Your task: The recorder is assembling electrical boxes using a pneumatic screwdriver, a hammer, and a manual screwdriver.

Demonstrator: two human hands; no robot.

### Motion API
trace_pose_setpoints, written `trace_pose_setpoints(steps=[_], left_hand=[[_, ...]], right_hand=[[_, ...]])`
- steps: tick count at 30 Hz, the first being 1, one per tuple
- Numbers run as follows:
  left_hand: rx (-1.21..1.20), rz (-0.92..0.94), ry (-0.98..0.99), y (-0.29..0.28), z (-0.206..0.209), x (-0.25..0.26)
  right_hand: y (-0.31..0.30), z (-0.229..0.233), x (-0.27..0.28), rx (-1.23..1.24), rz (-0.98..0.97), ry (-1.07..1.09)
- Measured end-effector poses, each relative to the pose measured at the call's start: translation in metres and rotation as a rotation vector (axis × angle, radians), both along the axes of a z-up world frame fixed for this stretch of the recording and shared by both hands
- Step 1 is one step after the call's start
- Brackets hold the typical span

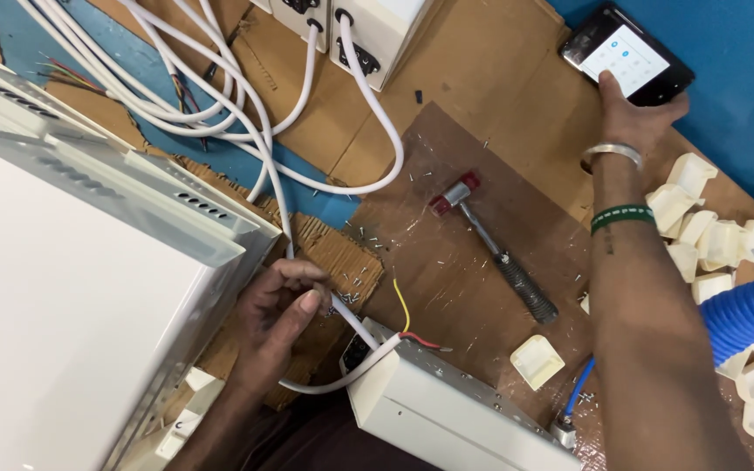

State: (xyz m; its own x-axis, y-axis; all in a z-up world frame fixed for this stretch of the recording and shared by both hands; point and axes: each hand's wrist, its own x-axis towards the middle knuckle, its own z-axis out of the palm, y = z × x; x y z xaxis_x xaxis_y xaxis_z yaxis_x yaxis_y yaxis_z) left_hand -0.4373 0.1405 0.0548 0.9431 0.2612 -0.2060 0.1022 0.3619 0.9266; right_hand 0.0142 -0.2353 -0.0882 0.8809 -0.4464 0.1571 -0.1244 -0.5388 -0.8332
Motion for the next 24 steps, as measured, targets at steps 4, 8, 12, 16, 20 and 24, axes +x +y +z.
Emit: trace_pose_setpoints(steps=[4, 8, 12, 16, 20, 24], left_hand=[[0.027, 0.01, 0.02, 0.0, 0.001, 0.0], [0.017, -0.005, 0.055, -0.001, -0.002, 0.002], [0.045, -0.007, 0.045, -0.002, -0.004, 0.006], [0.005, 0.01, 0.033, -0.003, -0.007, 0.007], [0.016, 0.001, 0.052, -0.003, -0.007, 0.008], [0.021, -0.004, 0.007, -0.003, -0.007, 0.01]], right_hand=[[0.014, 0.011, -0.009, -0.039, -0.072, 0.045], [0.006, 0.0, 0.001, -0.01, -0.089, -0.024], [-0.003, -0.01, 0.013, 0.082, -0.122, -0.097], [-0.014, -0.023, 0.022, 0.195, -0.064, -0.194], [-0.003, -0.006, 0.012, 0.212, -0.09, -0.139], [-0.013, -0.017, 0.02, 0.245, -0.123, -0.094]])
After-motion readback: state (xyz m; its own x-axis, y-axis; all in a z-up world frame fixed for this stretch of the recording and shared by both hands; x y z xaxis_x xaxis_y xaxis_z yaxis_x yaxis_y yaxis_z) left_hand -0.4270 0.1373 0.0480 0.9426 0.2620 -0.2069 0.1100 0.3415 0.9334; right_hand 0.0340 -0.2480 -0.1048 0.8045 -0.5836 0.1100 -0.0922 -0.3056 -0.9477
